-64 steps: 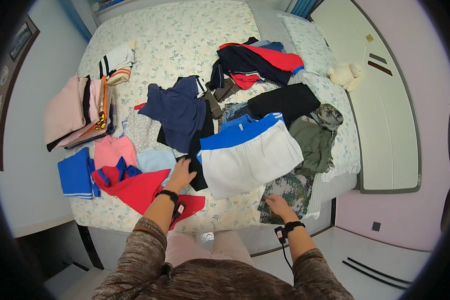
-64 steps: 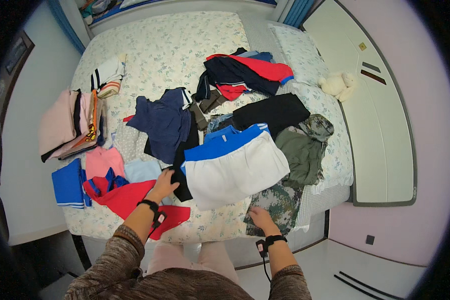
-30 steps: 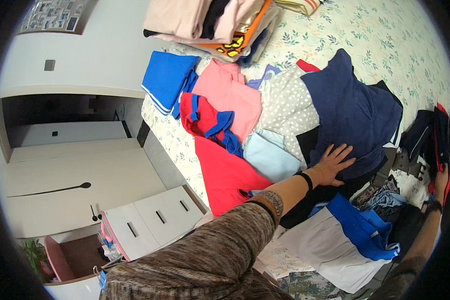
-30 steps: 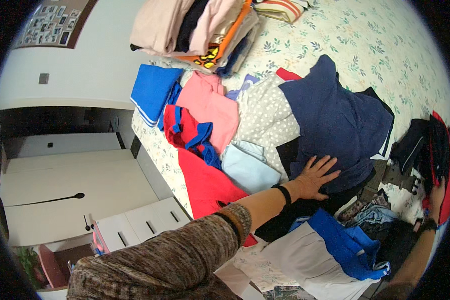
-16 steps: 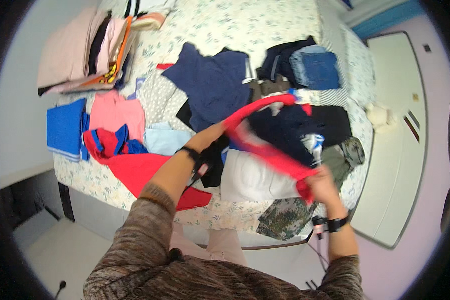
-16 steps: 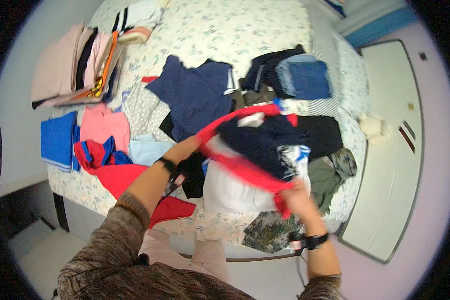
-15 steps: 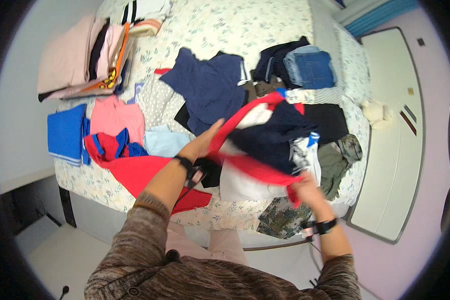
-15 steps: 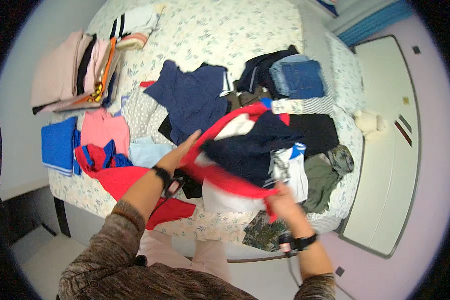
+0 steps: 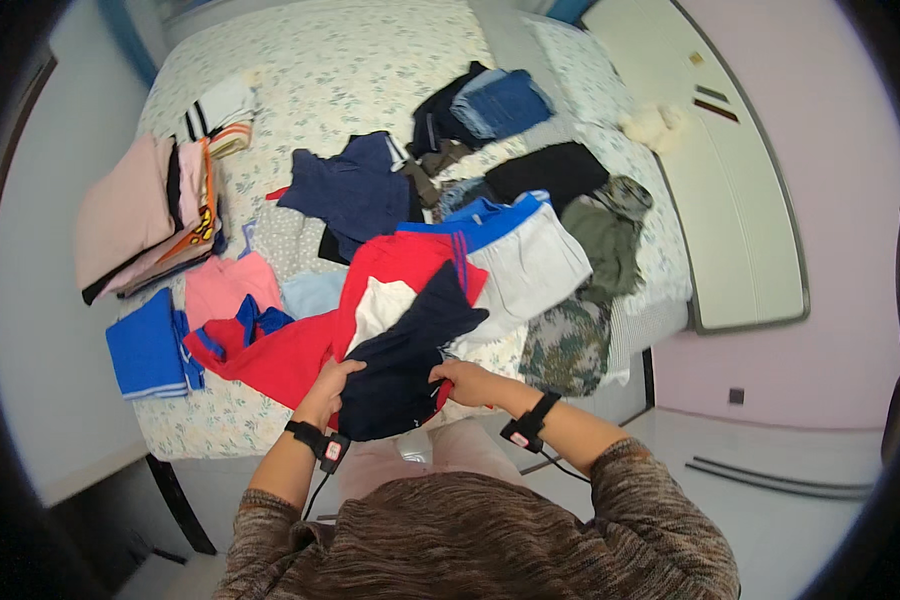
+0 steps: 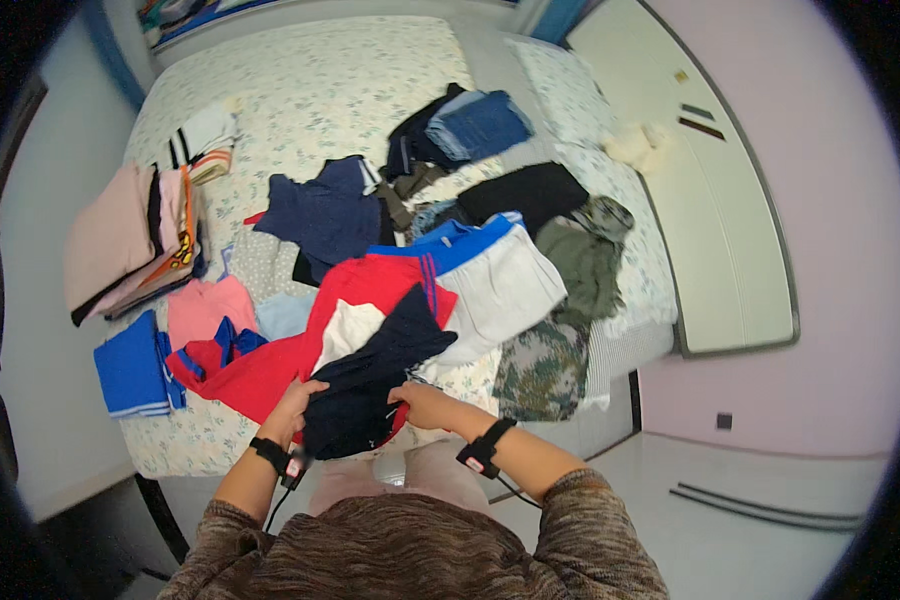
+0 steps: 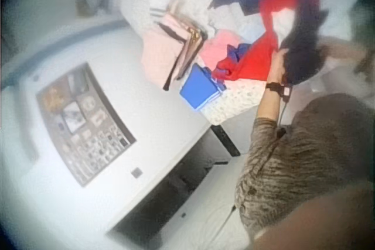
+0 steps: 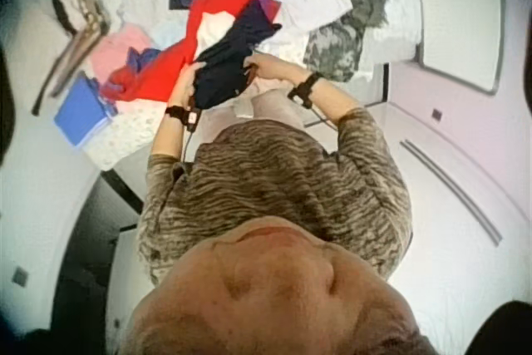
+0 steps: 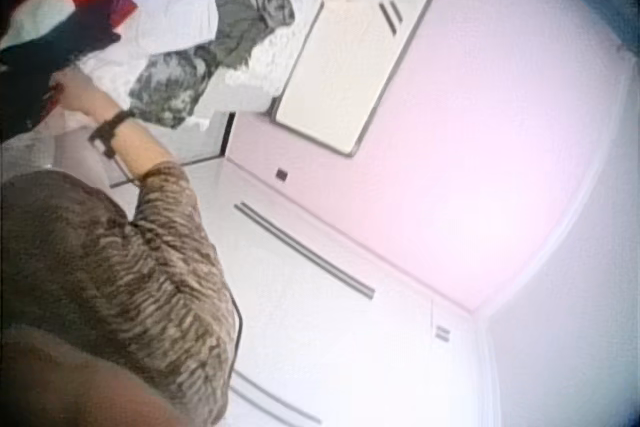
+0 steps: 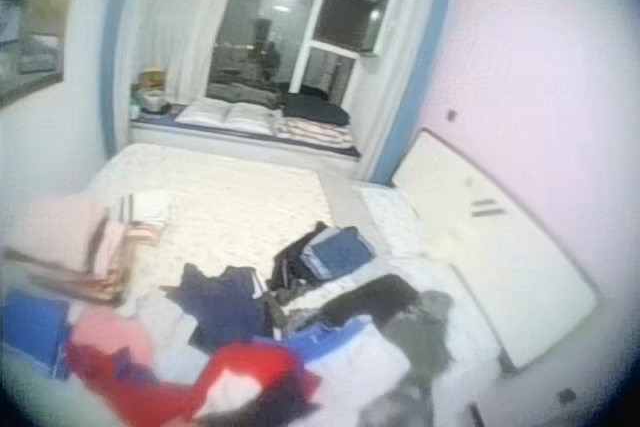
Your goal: The person folds several garments on a bed, including a pink hoodie, a blue and white jacket, and a red shirt. They smooth each item, fold sleeves and sides, and stack the folded clothes. The person also opens a wardrobe, places folded clothes inside, and closes the wardrobe.
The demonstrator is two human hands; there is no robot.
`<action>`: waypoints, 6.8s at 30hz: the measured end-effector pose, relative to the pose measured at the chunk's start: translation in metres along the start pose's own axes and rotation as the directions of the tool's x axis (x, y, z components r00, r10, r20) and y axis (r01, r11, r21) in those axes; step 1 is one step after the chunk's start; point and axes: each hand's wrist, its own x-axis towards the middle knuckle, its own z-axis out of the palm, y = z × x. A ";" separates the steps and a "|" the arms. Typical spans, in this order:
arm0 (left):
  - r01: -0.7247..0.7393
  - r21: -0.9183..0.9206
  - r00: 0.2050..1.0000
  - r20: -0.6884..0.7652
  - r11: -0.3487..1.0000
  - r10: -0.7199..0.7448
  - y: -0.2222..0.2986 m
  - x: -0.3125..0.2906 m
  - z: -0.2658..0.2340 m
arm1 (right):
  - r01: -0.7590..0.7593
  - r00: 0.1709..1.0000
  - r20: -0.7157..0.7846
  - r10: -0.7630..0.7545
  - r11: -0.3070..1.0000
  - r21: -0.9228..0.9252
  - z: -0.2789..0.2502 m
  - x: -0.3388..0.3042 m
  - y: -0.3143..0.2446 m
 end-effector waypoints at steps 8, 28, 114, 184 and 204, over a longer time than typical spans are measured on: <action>-0.172 0.193 0.972 0.194 0.966 0.134 -0.019 -0.064 0.026 | -0.339 0.921 0.234 0.312 0.343 0.876 0.037 -0.011 -0.036; -0.705 0.179 0.624 -0.304 0.686 0.720 0.050 -0.134 0.012 | -0.150 0.970 0.037 0.238 0.475 0.867 0.006 -0.007 0.068; -0.243 0.641 0.949 0.000 0.728 0.316 -0.118 0.031 0.076 | -0.190 0.624 0.033 0.781 0.111 0.975 -0.028 -0.223 0.126; -0.500 0.750 0.710 0.069 0.432 0.701 -0.070 -0.104 -0.175 | 0.114 0.895 -0.367 -0.254 0.925 -0.363 0.051 0.024 0.022; -0.316 0.388 0.760 -0.443 0.866 0.476 -0.098 0.042 -0.265 | -0.636 0.707 0.007 0.707 0.632 0.443 0.124 0.020 0.144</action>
